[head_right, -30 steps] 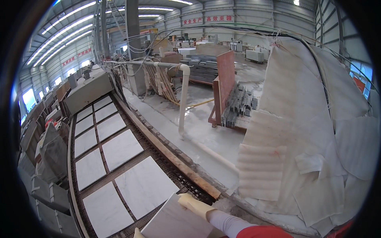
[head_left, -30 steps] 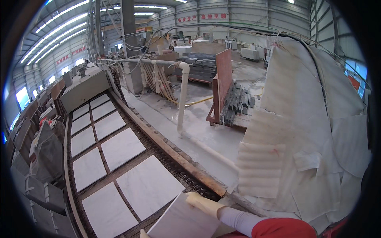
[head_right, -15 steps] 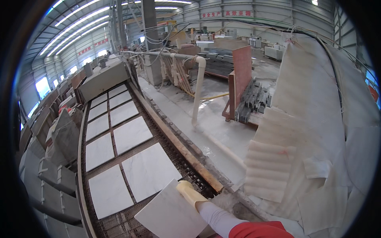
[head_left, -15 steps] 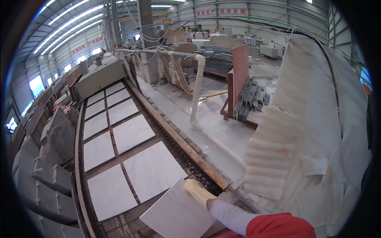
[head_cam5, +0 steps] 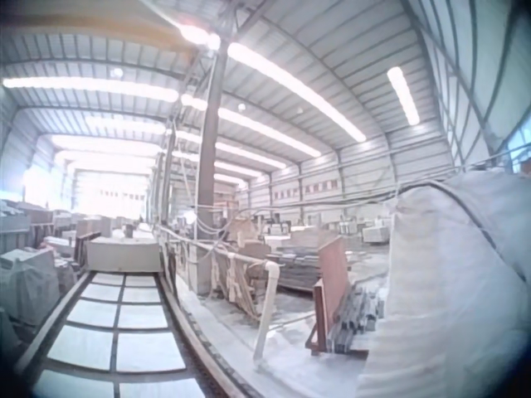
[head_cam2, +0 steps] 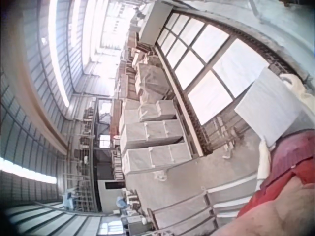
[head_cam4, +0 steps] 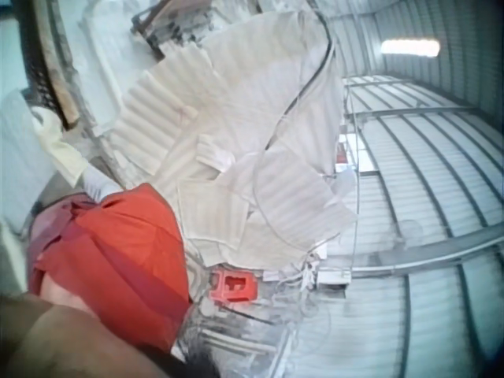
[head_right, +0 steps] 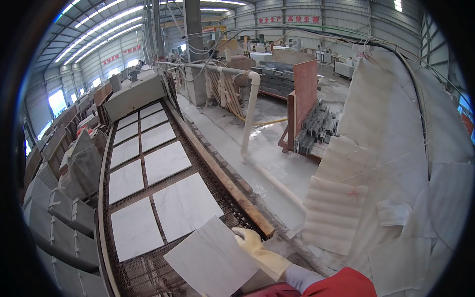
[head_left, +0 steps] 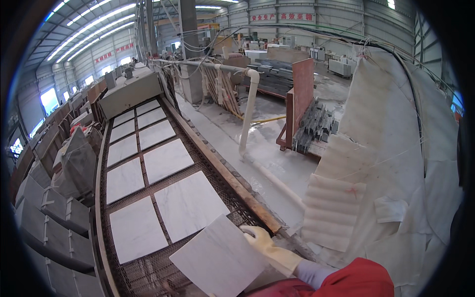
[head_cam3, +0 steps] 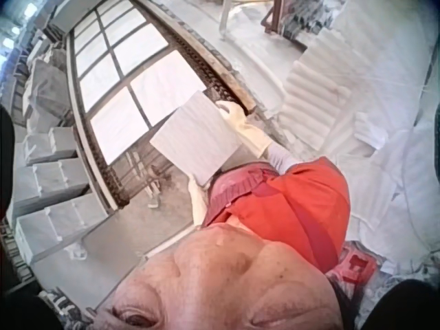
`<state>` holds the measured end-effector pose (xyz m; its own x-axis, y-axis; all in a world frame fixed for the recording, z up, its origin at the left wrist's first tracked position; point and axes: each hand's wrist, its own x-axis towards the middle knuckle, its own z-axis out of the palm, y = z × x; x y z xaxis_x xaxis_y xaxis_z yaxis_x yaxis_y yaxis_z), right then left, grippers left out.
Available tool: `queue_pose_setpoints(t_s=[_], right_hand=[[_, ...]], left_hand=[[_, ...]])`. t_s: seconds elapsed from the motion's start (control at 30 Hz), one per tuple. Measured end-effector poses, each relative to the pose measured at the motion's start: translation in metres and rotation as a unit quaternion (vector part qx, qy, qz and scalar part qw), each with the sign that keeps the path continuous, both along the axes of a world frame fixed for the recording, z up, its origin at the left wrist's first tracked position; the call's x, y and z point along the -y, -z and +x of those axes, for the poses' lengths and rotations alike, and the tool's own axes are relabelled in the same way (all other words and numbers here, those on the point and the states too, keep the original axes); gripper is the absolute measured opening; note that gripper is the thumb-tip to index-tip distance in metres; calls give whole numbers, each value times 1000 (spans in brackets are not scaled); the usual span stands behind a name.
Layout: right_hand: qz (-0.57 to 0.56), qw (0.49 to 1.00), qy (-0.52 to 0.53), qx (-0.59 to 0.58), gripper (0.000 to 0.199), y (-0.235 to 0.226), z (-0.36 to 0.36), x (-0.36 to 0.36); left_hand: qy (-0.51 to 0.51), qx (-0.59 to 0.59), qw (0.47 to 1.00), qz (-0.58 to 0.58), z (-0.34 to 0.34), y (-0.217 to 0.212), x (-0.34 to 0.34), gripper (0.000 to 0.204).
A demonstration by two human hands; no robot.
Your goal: The person repeatedly picks up white rectangular tiles from a nearby stack and places them onto a moving conveyor belt. The person wears gloves and handles the tiles one at a time, walking back and forth between the stack and the belt.
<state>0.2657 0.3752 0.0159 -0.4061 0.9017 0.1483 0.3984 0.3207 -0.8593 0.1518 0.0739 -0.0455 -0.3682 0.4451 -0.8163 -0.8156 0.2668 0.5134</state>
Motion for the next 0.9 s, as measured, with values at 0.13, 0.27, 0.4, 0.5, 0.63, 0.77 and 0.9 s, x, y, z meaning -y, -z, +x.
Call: queue_pose_setpoints(t_s=[0.13, 0.27, 0.4, 0.5, 0.63, 0.77, 0.9], right_hand=[[-39, 998, 29, 24, 32, 23, 68, 15], [-187, 969, 39, 158, 38, 18, 93, 36], [-325, 934, -50, 138, 60, 44, 82, 26], [-385, 921, -60, 20, 68, 91, 80, 26], [-493, 867, -64, 27, 69, 55, 61, 34], [-450, 891, -59, 17, 75, 92, 69, 32], [-402, 915, -18, 28, 77, 123, 70, 36]], left_hand=[[34, -8, 999, -1, -3, -9, 1, 60], [6, -4, 1000, -28, -1, -34, -2, 52], [-22, -77, 997, -5, -5, -18, -10, 56], [61, -60, 996, -18, -16, 5, -10, 66], [31, -52, 998, -29, -23, 11, 1, 68], [-14, -95, 995, -2, -14, 10, -9, 70], [-17, -152, 988, -26, -18, 9, -13, 72]])
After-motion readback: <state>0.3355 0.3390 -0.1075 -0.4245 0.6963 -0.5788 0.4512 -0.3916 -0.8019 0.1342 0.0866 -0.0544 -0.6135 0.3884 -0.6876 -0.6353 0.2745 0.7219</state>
